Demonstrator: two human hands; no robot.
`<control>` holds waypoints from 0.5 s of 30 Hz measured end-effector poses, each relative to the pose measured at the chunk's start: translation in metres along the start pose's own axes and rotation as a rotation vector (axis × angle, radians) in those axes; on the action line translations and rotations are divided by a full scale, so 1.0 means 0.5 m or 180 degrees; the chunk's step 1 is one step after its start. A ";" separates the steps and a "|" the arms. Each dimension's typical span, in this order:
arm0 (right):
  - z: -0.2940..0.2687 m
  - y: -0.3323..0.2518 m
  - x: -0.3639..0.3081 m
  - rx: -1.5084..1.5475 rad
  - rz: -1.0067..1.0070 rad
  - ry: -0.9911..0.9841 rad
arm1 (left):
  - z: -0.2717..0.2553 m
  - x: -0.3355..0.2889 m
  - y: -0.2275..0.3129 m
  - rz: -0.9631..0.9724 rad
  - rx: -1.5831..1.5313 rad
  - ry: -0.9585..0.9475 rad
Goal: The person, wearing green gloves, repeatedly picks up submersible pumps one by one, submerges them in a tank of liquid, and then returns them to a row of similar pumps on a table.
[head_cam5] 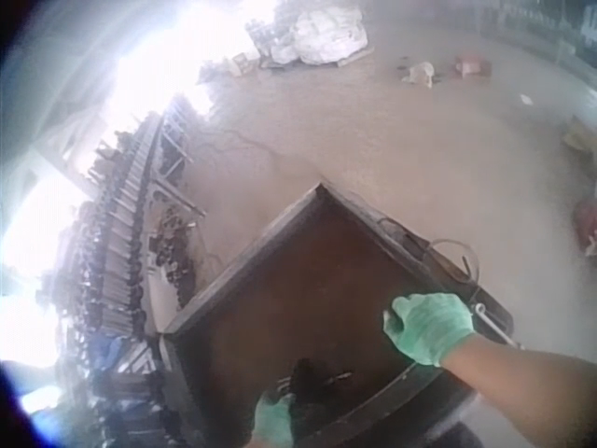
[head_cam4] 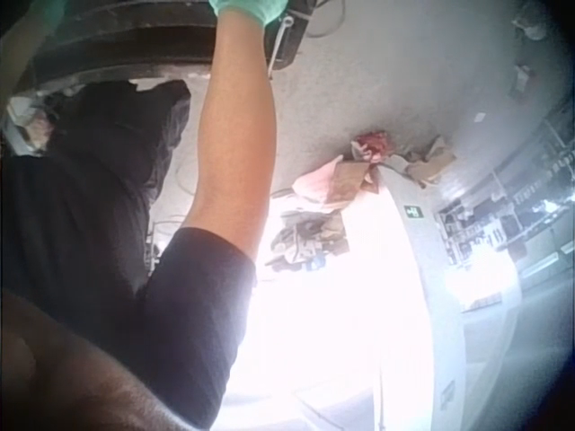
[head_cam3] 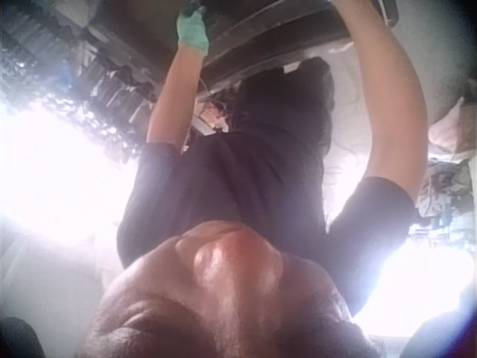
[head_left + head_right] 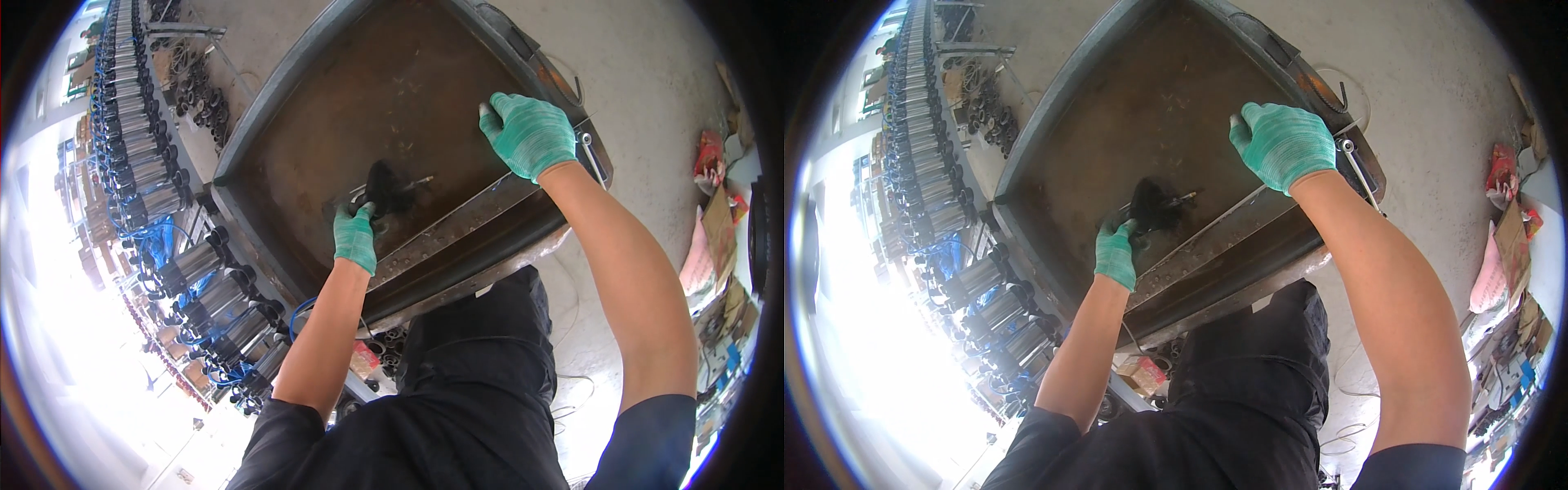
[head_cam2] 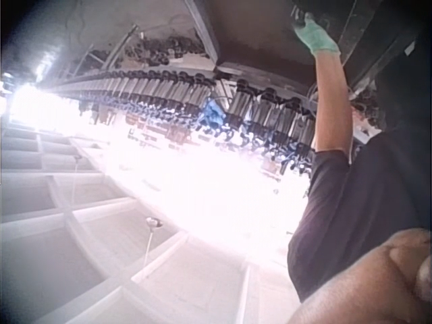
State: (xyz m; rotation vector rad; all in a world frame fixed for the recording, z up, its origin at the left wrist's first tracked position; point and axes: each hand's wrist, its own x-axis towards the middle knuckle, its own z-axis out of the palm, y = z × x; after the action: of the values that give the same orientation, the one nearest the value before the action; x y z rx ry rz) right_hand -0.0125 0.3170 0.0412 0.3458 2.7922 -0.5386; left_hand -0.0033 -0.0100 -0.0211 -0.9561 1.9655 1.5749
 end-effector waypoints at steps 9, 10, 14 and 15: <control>0.001 -0.004 0.001 0.0010 -0.0011 0.0007 | 0.001 -0.010 0.011 -0.0033 -0.0117 0.0056; 0.003 -0.002 0.002 0.0014 0.0004 -0.0001 | 0.001 -0.010 0.010 -0.0038 -0.0121 0.0073; 0.001 0.005 0.000 0.0001 0.0012 -0.0018 | 0.017 -0.020 0.017 -0.0022 -0.0191 0.0100; 0.000 0.008 0.000 -0.0010 0.0007 -0.0014 | 0.021 -0.022 0.019 -0.0041 -0.0215 0.0049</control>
State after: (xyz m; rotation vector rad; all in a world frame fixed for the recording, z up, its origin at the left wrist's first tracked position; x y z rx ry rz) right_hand -0.0113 0.3205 0.0402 0.3467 2.7878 -0.5339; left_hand -0.0041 0.0039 -0.0095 -1.0084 1.9236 1.6408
